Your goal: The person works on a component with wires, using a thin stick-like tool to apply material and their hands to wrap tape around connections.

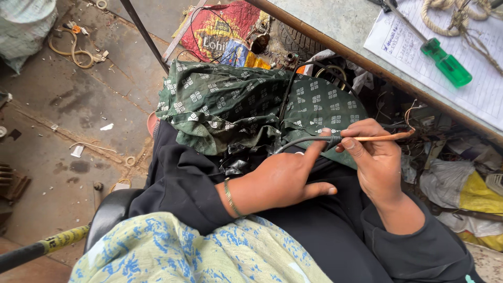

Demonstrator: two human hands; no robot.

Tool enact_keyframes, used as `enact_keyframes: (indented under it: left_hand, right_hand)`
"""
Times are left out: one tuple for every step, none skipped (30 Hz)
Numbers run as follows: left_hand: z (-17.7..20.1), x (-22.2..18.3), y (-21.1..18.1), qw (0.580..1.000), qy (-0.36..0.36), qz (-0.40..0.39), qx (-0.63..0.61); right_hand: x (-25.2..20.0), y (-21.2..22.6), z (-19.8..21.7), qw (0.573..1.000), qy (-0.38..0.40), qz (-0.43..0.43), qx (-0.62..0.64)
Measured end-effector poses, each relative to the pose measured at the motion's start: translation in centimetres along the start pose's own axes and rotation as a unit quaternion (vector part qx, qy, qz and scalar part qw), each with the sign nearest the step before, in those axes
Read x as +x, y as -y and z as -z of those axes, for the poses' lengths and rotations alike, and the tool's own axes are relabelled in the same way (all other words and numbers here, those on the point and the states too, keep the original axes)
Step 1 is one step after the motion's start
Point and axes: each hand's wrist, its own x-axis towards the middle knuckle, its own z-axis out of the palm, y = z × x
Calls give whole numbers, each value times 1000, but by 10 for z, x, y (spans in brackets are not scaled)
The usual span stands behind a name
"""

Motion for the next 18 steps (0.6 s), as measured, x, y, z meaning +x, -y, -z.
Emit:
enact_keyframes:
  left_hand:
    - [-3,0,2,999,-33,-36,-21]
    - [-4,-1,5,995,19,-95,-31]
    - [-2,-4,6,985,70,-152,-41]
    - [2,-6,5,969,122,-209,-50]
    - [10,-9,2,961,168,-197,-100]
    - [18,-12,-3,948,214,-184,-150]
    - [28,-16,-7,930,259,-169,-200]
    - [41,-20,-9,930,259,-169,-197]
    - [56,-25,-10,931,258,-169,-193]
    - [68,-30,-10,932,258,-169,-190]
    - [74,-33,-13,940,245,-183,-153]
    - [79,-37,-14,945,234,-196,-117]
    - [83,-40,-14,949,222,-208,-80]
    - [87,-43,-12,947,192,-246,-77]
    - [91,-46,-9,942,163,-284,-74]
    - [93,-47,-9,939,140,-306,-67]
    - [96,-48,-8,936,117,-326,-59]
    - [99,-50,-9,937,99,-331,-46]
  right_hand:
    - [-1,0,-1,1000,1,6,-6]
    - [0,0,-1,1000,4,13,-11]
    - [0,-1,-1,1000,8,21,-17]
    - [1,0,0,999,2,19,-26]
    - [2,0,1,999,-3,16,-35]
    - [1,0,2,999,-9,12,-44]
    - [1,-1,3,999,-12,8,-29]
    - [2,-1,4,1000,-15,7,-14]
    - [3,0,5,1000,-18,6,0]
    - [3,1,5,1000,-14,8,8]
    - [3,2,4,1000,-9,11,15]
    - [2,3,3,1000,-6,13,23]
    - [2,4,2,1000,1,10,22]
    - [2,5,1,1000,7,5,21]
    - [2,7,0,1000,13,0,19]
    - [2,8,0,1000,14,-3,19]
    - [1,9,-1,1000,14,-6,18]
    - [2,10,-1,1000,15,-8,17]
